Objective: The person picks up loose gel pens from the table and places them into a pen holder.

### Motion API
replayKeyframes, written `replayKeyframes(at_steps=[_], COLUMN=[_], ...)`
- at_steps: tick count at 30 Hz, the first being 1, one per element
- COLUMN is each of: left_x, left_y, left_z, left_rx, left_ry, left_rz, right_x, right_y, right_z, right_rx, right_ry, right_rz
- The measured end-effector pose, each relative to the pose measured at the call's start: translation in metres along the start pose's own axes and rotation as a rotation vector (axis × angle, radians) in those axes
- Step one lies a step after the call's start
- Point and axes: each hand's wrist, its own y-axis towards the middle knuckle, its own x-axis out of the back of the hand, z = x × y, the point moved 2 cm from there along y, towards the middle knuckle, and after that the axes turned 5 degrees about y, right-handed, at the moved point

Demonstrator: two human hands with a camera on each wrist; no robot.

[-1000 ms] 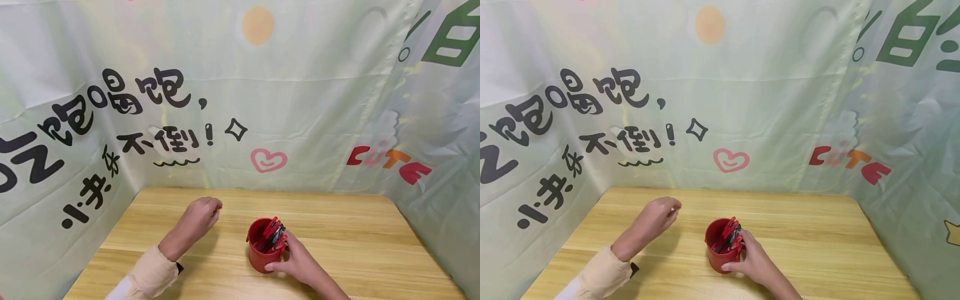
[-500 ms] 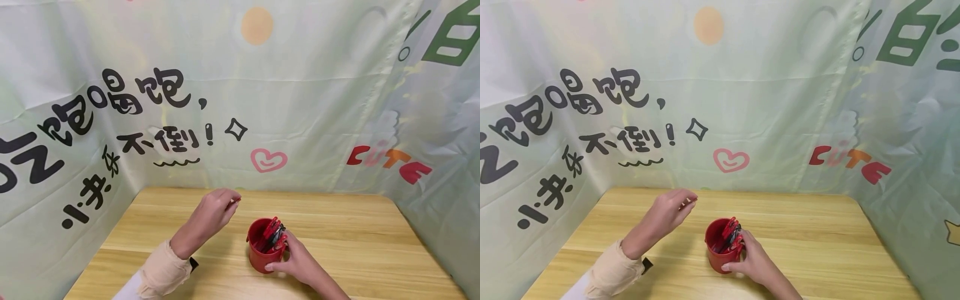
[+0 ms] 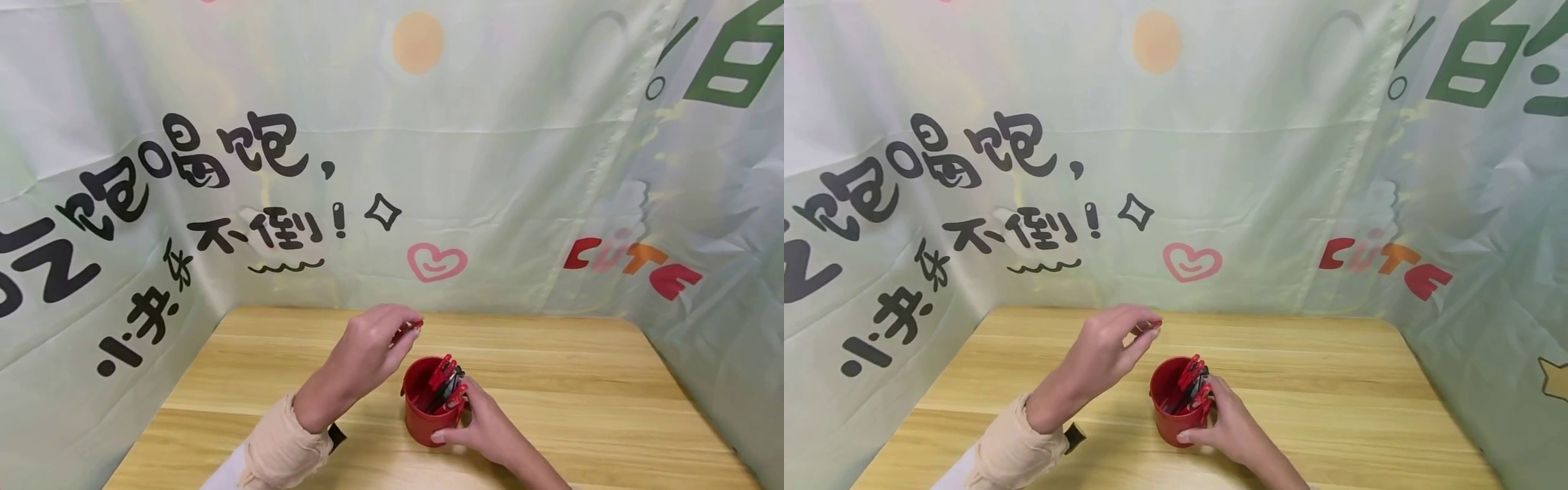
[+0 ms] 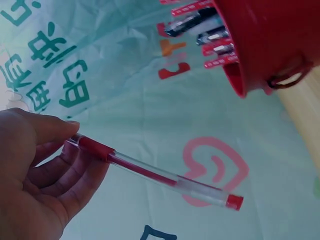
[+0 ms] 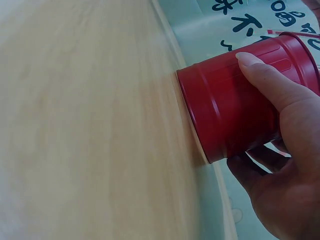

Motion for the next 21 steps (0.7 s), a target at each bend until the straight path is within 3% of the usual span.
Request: replayKeyframes(at_steps=[6,14,21], left_x=[0.002,0.000,-0.006], left_y=[0.004,0.005,0.002], left_z=[-0.006,-0.014,-0.020], left_rx=[-0.035,-0.002,0.043], left_ry=[-0.075,-0.319,-0.445], left_rz=[-0.072,-0.181,-0.187], right_x=[0.001,0.001,0.001], right_y=[0.000,0.000,0.000], right_z=[0.000,0.000,0.001], right_rx=[0.024,0.036,0.052], right_ry=[-0.013,-0.034,-0.025], right_rz=[0.007,-0.003,0.004])
